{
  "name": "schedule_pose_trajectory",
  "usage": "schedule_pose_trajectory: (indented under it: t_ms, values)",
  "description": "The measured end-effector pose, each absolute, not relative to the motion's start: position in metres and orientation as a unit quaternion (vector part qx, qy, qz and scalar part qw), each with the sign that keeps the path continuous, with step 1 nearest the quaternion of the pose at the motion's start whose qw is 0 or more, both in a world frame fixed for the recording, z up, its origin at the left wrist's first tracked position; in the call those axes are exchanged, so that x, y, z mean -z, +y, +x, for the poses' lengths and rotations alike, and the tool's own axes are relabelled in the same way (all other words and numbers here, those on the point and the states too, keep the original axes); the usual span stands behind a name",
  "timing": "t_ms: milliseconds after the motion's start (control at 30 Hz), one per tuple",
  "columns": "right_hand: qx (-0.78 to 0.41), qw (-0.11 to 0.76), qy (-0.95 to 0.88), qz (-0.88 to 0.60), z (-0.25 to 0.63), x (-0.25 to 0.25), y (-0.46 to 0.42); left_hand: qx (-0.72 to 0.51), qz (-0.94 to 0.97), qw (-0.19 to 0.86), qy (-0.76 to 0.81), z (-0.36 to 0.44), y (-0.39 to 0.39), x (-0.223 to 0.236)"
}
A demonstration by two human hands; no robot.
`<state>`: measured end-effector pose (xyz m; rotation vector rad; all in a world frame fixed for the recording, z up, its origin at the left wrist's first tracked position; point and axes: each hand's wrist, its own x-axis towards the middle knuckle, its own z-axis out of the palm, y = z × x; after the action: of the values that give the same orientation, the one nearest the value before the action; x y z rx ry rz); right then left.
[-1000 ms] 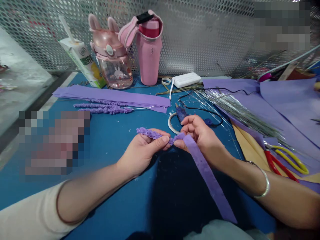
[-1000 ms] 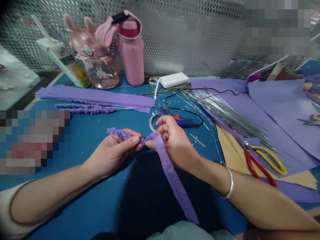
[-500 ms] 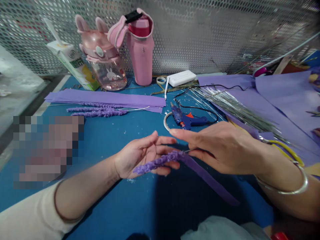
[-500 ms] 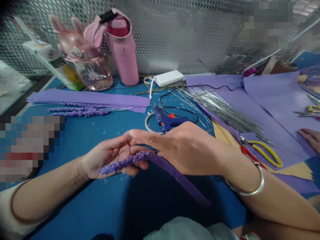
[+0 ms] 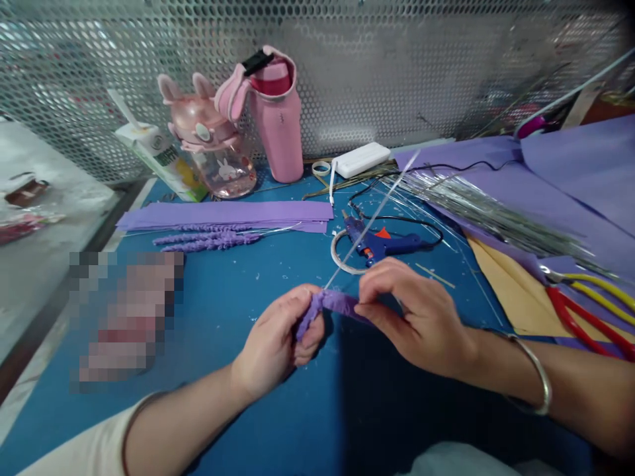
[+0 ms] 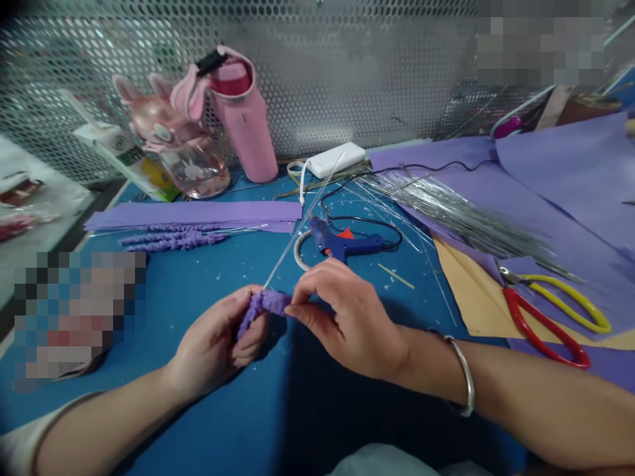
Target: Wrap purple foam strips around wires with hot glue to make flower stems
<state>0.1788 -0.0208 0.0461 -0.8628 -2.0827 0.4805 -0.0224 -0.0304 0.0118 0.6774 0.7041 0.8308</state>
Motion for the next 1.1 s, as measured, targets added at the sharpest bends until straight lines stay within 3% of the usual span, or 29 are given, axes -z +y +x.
schedule_pose_trajectory:
  t_ms: [133,267,633,733,933,1100]
  values:
    - [-0.335,0.386,-0.754,-0.413,0.169,-0.025,-0.024,-0.375,0.328,0.804,0.325,-0.021,-0.032,-0.01]
    - [-0.48,0.301,-0.707,-0.423,0.17,-0.032,-0.022,-0.364,0.351,0.789,0.348,-0.017,-0.032,-0.011]
    - [-0.508,0.275,-0.681,-0.449,0.167,-0.035,-0.019,-0.409,0.458,0.659,0.435,-0.011,-0.037,-0.017]
    - [-0.562,0.276,-0.642,-0.442,0.166,-0.04,-0.02,-0.437,0.504,0.59,0.456,-0.012,-0.038,-0.012]
    - [-0.693,0.276,-0.528,-0.407,0.165,-0.038,-0.018,-0.43,0.681,0.338,0.487,-0.019,-0.039,-0.006]
    - [-0.723,0.275,-0.505,-0.384,0.166,-0.037,-0.018,-0.407,0.734,0.27,0.473,-0.02,-0.036,-0.011]
